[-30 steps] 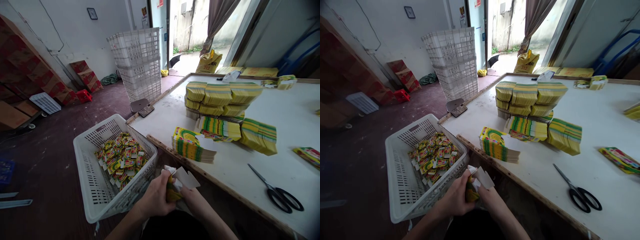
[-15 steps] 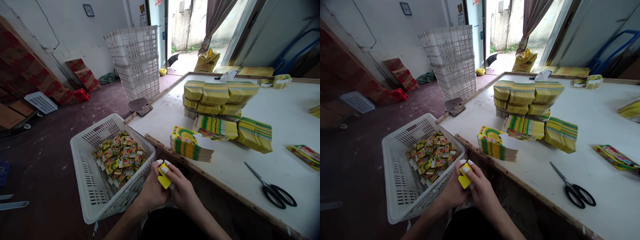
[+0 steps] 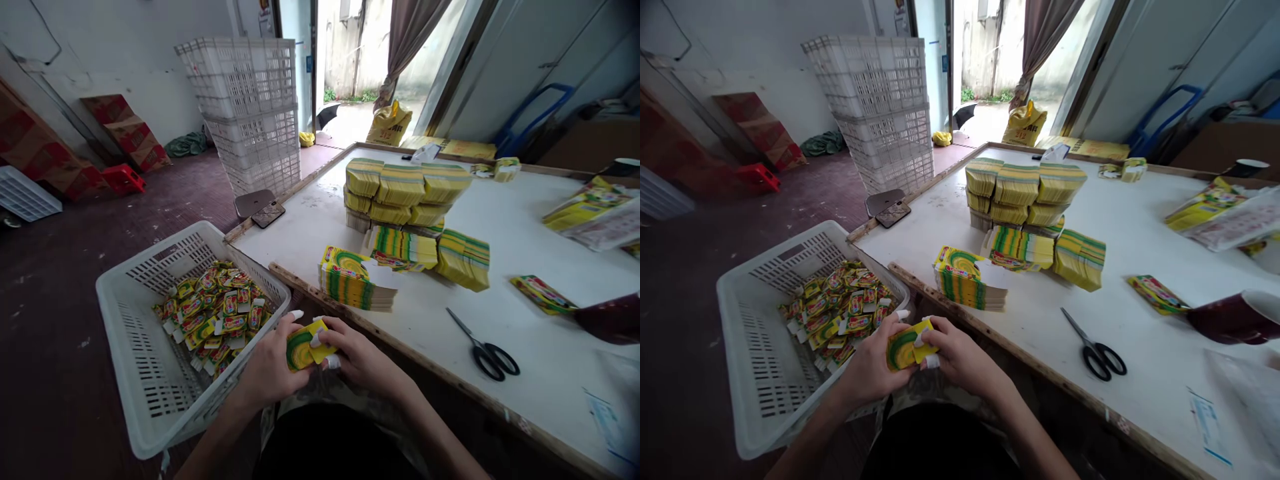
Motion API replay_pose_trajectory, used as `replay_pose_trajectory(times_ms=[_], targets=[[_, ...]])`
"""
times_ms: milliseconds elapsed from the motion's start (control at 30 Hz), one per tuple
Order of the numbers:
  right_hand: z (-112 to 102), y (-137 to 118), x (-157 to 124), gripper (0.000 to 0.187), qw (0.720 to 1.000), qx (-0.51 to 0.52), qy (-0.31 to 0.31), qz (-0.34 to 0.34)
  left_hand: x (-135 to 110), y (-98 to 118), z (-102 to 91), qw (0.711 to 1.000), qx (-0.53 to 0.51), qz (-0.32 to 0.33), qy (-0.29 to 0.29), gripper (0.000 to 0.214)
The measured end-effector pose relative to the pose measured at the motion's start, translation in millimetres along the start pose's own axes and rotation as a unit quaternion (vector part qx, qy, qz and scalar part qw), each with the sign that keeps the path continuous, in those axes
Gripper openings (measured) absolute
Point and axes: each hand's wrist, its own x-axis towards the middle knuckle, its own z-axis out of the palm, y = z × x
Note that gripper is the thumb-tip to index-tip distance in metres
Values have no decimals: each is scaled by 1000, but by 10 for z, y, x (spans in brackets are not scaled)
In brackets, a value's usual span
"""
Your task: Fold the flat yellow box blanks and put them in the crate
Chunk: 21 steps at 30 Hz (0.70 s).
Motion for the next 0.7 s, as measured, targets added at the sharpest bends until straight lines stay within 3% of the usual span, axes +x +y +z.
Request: replay_pose_trajectory(times_ms=[100,300,533,600,700], targets=[[-37,-35,-4,18,1000,5,-22,2,-13,-18,-2,1000,-5,5,-6,83],[198,-21,16,20,1000,4,6,11,-26,-66,-8,1000,-4,12,26,83],[74,-52,98,10,999,12,-50,18,-14,-104,1,999,-45,-2,7,80],[137,-36,103,24,999,32,-21,21,-12,-111,3,999,-25,0,23,77],[306,14,76,62,994,104,35,28,-18,-105,27,999,0,10,36,78]])
